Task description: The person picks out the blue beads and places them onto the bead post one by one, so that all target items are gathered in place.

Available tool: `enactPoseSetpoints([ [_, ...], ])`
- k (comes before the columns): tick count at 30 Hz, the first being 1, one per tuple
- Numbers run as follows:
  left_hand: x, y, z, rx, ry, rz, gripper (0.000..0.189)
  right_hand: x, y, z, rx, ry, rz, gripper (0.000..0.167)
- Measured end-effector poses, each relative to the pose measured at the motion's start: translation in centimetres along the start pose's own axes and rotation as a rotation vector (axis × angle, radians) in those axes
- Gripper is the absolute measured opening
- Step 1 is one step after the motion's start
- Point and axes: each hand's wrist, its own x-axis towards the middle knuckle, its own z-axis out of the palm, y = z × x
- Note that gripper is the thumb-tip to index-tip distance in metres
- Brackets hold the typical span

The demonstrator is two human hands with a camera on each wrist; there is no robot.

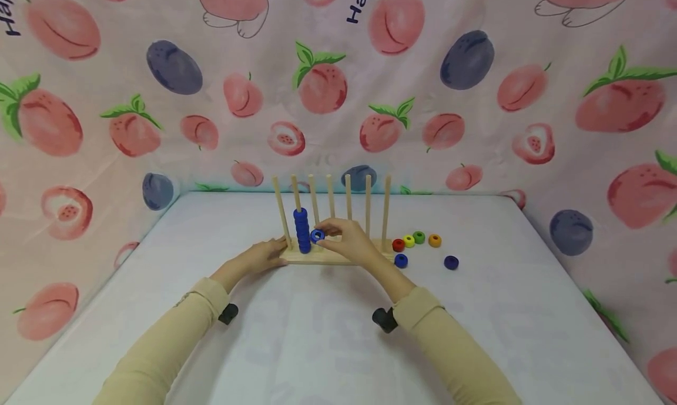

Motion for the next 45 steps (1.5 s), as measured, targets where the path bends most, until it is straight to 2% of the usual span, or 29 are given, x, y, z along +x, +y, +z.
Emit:
enactPoseSetpoints([
  [9,0.3,-0.1,-0.2,0.024,-0.005,0.017,0.061,1.1,-0.9,0.9,0.007,0.040,-0.026,0.032],
  [14,0.4,-0.1,-0.3,0.024,-0.001,0.035,0.061,1.7,-1.4,0.9,-0.015,0.096,-0.035,0.031],
  [18,0.4,0.1,-0.1,0.007,0.000,0.024,0.062,2.2,-1.8,0.6,-0.033,0.133,-0.070,0.031],
  [26,0.5,0.2,-0.4,0.010,0.006,0.027,0.062,3.5,-3.0,-0.5,-0.063,0.146,-0.117,0.032],
  [31,0.4,-0.1,-0.3,0.011,-0.005,0.019,0.063,4.2,-3.6,-0.7,-0.091,0.159,-0.111,0.033],
  [39,0.5,0.0,-0.3,0.006,-0.004,0.023,0.063,5.2,-4.6,-1.3,-0.087,0.205,-0.150,0.033],
  [45,0.5,-0.1,-0.3,0.006,-0.010,0.025,0.062,5.5,-5.2,-1.7,-0.078,0.194,-0.173,0.034],
])
